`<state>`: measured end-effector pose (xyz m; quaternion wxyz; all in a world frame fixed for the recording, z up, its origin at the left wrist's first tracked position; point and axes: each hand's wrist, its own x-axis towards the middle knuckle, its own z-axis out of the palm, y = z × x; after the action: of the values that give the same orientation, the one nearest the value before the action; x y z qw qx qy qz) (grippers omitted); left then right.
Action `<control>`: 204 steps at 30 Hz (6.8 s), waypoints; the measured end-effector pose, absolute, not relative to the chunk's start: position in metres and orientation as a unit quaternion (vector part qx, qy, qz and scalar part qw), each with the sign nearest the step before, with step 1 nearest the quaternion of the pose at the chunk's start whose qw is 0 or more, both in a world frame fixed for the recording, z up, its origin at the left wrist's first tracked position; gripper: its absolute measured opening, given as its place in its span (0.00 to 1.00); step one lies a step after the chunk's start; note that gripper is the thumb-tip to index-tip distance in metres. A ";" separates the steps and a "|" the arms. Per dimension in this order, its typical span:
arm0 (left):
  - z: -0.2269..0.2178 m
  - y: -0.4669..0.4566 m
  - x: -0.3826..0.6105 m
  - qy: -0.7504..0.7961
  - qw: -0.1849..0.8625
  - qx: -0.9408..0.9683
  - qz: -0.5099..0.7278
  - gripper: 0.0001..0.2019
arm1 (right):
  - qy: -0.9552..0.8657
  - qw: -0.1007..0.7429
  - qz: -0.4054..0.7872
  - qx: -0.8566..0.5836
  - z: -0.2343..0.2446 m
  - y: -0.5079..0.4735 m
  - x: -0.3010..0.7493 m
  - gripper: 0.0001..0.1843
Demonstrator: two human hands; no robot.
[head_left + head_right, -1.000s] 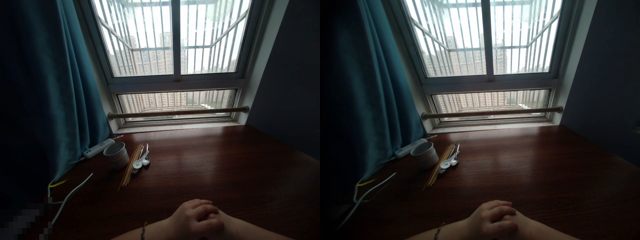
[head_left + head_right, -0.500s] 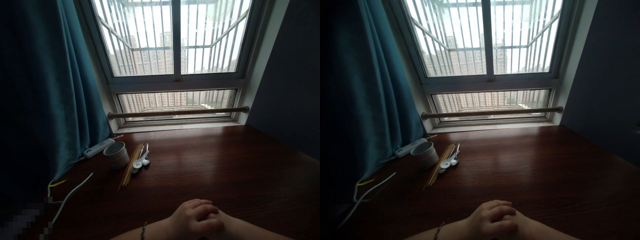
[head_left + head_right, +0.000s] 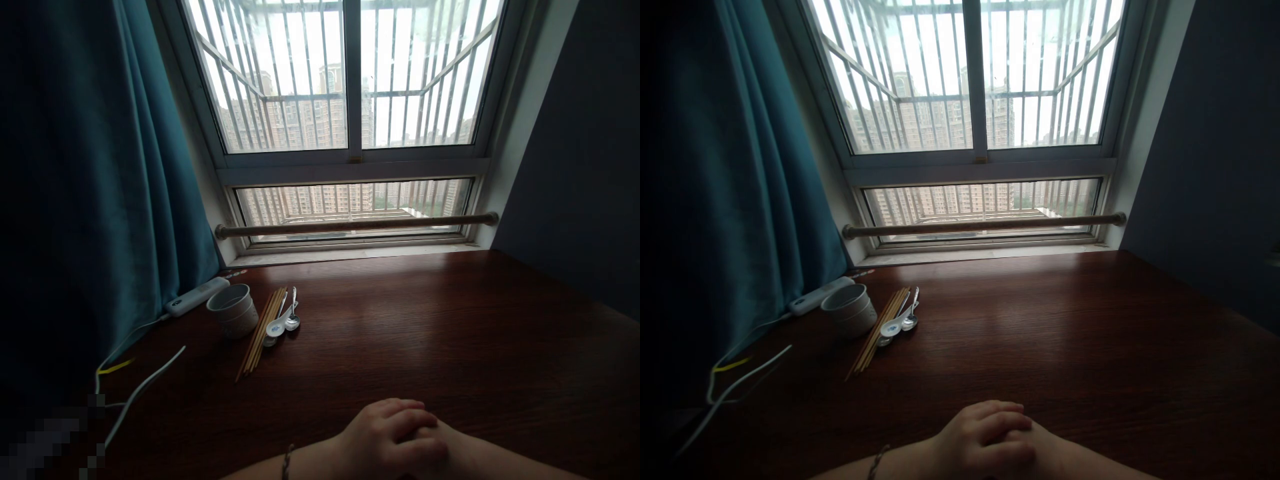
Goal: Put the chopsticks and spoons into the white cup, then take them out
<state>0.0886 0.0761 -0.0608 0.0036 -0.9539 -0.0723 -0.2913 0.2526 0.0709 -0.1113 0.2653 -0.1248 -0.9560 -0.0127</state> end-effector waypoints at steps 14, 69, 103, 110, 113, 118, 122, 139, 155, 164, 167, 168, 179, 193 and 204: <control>-0.061 0.077 0.090 -0.071 0.004 -0.952 -0.297 0.13 | -0.959 0.259 -0.015 -0.116 -0.097 0.067 0.262 0.13; -0.064 0.077 0.089 -0.075 0.003 -0.954 -0.292 0.14 | -0.955 0.248 -0.020 -0.160 -0.134 0.076 0.257 0.17; -0.064 0.077 0.088 -0.083 0.002 -0.962 -0.261 0.15 | -0.958 0.262 -0.020 -0.118 -0.135 0.075 0.261 0.16; -0.065 0.077 0.089 -0.074 -0.001 -0.958 -0.277 0.15 | -0.954 0.261 -0.030 -0.145 -0.136 0.073 0.268 0.16; -0.066 0.077 0.090 -0.069 -0.004 -0.953 -0.296 0.15 | -0.954 0.257 -0.031 -0.153 -0.137 0.075 0.268 0.16; -0.065 0.077 0.090 -0.075 -0.003 -0.955 -0.286 0.14 | -0.959 0.246 -0.024 -0.138 -0.139 0.079 0.267 0.15; -0.063 0.076 0.089 -0.067 -0.012 -0.951 -0.300 0.15 | -0.961 0.241 -0.021 -0.133 -0.138 0.078 0.270 0.16; -0.064 0.076 0.089 -0.078 0.006 -0.957 -0.280 0.13 | -0.956 0.244 -0.037 -0.161 -0.134 0.075 0.270 0.16; -0.064 0.077 0.090 -0.064 0.003 -0.950 -0.304 0.14 | -0.947 0.248 -0.010 -0.202 -0.145 0.080 0.259 0.13; -0.064 0.078 0.090 -0.071 0.012 -0.957 -0.282 0.13 | -0.948 0.241 -0.014 -0.208 -0.147 0.081 0.263 0.12; -0.065 0.077 0.089 -0.075 0.013 -0.956 -0.283 0.13 | -0.952 0.239 -0.014 -0.190 -0.141 0.080 0.268 0.13; -0.065 0.077 0.089 -0.076 0.013 -0.955 -0.285 0.13 | -0.953 0.239 -0.014 -0.185 -0.140 0.079 0.269 0.14; -0.061 0.077 0.091 -0.068 0.016 -0.946 -0.318 0.12 | -0.951 0.247 -0.009 -0.184 -0.144 0.080 0.270 0.13; -0.051 0.075 0.087 -0.074 -0.036 -0.965 -0.247 0.19 | -0.955 0.219 0.044 -0.195 -0.114 0.066 0.261 0.19; -0.030 -0.002 0.029 -0.170 0.124 -0.943 -0.259 0.12 | -0.943 0.270 0.175 -0.090 -0.056 0.057 0.246 0.20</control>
<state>0.0286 -0.0022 -0.0302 0.1244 -0.9427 -0.1702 -0.2585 0.2461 0.0574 -0.0561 0.2695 -0.0899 -0.9426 0.1753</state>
